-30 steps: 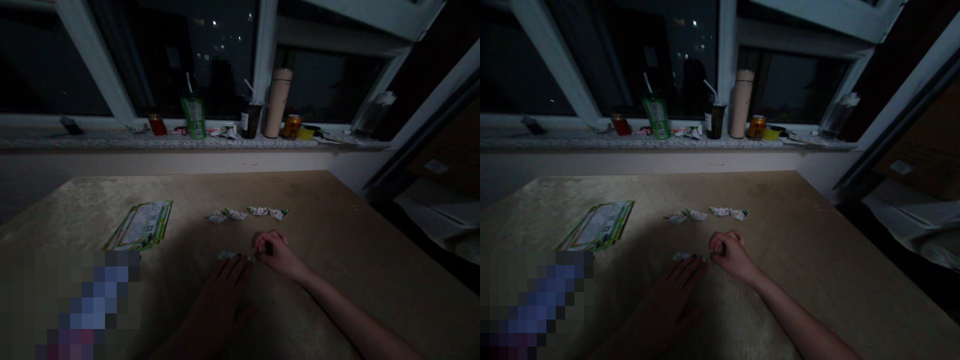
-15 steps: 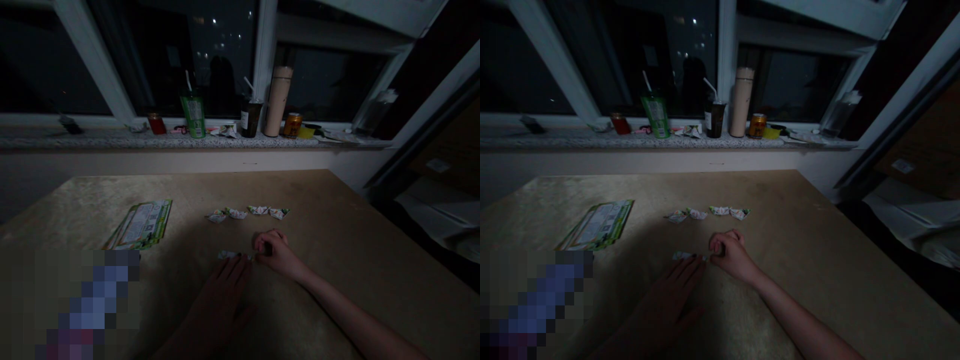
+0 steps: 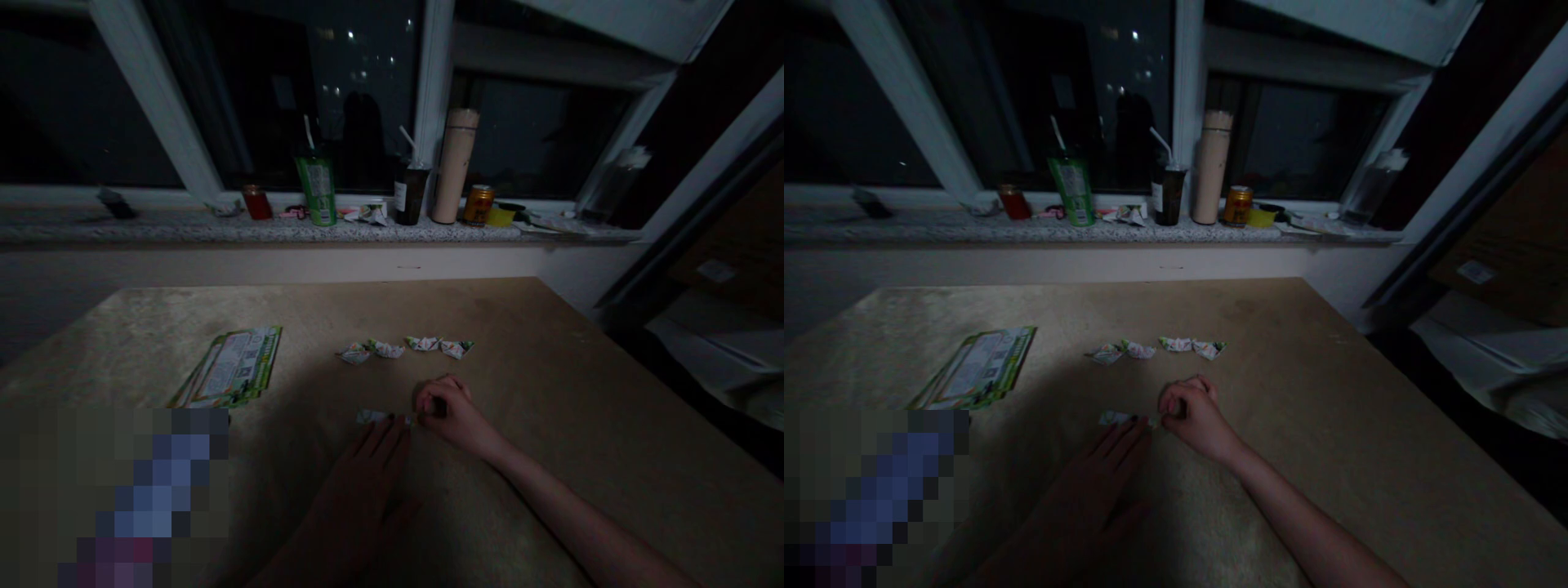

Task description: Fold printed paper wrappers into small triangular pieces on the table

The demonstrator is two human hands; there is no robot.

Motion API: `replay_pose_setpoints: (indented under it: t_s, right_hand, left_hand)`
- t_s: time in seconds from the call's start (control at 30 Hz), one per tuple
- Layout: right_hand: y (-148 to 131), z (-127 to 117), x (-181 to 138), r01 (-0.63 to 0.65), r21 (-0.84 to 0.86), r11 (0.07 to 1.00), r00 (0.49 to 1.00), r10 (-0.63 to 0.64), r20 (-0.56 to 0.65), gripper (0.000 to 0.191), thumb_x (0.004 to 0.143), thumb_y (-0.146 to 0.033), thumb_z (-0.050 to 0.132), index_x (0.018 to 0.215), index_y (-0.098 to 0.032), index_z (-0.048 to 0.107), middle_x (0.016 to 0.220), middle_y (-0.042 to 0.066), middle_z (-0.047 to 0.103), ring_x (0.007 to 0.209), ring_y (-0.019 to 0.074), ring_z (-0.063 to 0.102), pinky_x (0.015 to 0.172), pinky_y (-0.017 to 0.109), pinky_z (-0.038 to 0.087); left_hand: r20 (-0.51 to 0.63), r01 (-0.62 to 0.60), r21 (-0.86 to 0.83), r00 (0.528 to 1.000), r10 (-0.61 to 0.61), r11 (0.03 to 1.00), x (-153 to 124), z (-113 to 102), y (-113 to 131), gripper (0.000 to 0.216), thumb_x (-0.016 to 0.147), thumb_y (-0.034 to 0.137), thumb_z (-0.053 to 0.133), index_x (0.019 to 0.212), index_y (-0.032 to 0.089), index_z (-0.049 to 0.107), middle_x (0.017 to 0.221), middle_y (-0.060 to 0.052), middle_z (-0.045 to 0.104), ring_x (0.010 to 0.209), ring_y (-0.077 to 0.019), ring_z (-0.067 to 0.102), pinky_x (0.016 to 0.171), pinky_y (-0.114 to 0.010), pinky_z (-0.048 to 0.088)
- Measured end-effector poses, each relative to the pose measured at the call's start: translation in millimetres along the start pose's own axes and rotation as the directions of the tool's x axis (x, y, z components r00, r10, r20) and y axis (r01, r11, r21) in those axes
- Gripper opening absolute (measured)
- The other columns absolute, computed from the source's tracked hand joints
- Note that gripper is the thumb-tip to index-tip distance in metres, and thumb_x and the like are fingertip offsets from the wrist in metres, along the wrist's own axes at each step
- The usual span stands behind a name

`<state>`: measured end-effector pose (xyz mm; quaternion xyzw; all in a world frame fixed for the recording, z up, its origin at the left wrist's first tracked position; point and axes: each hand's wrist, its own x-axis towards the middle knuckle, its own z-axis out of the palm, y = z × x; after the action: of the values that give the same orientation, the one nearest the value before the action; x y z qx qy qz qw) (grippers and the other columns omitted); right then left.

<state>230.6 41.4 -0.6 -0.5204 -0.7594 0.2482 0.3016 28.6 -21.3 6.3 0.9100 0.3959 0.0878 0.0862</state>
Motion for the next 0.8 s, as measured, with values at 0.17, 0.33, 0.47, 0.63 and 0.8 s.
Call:
replay_pose_setpoints:
  t_s: [0.17,0.33,0.47,0.63,0.8]
  right_hand:
    - [0,0,-3,0.049,-0.002,0.999,0.999,-0.049,-0.016,0.016,0.067,-0.006,0.056,0.069,-0.022,0.06,0.071,-0.004,0.06,0.084,0.0167,0.055,0.094,0.04,0.023]
    - [-7,1,-10,0.227,-0.048,0.973,0.972,-0.229,-0.047,0.015,0.073,-0.008,0.058,0.079,-0.022,0.059,0.081,-0.001,0.062,0.087,0.0172,0.054,0.091,0.036,0.03]
    - [-16,0,-16,0.335,-0.14,0.932,0.942,-0.33,0.061,0.009,0.078,-0.016,0.06,0.085,-0.021,0.06,0.087,0.003,0.06,0.091,0.0199,0.051,0.089,0.036,0.033]
    - [-22,2,-19,0.344,-0.242,0.907,0.939,-0.336,0.073,0.015,0.079,-0.033,0.063,0.086,-0.02,0.059,0.089,0.005,0.058,0.09,0.0217,0.049,0.086,0.037,0.035]
    - [-25,11,-21,0.333,-0.318,0.888,0.943,-0.318,0.1,0.023,0.078,-0.035,0.064,0.094,-0.02,0.058,0.092,0.007,0.057,0.092,0.0228,0.049,0.083,0.037,0.039]
  left_hand:
    - [0.003,-0.004,-0.012,1.0,0.004,1.0,-1,3,-2,0.06,0.088,0.04,0.049,0.139,0.016,0.032,0.146,-0.012,0.032,0.132,-0.0273,0.032,0.107,-0.045,0.031]
    - [-0.026,0.061,-0.109,0.998,-0.064,0.992,-3,7,-3,0.062,0.085,0.031,0.053,0.14,0.016,0.028,0.145,-0.013,0.034,0.131,-0.0271,0.035,0.105,-0.045,0.034]
    - [-0.087,0.163,-0.299,0.976,-0.197,0.94,-4,4,-7,0.059,0.086,0.023,0.05,0.139,0.02,0.025,0.141,-0.01,0.041,0.126,-0.0229,0.042,0.103,-0.041,0.038]
    - [-0.049,0.232,-0.5,0.954,-0.295,0.834,-1,-10,-14,0.04,0.09,0.023,0.044,0.13,0.027,0.036,0.126,-0.004,0.056,0.112,-0.0199,0.056,0.094,-0.038,0.046]
    - [-0.004,0.179,-0.544,0.976,-0.216,0.82,-2,-14,-12,0.049,0.087,0.017,0.046,0.133,0.026,0.034,0.134,-0.005,0.05,0.121,-0.0203,0.048,0.101,-0.041,0.04]
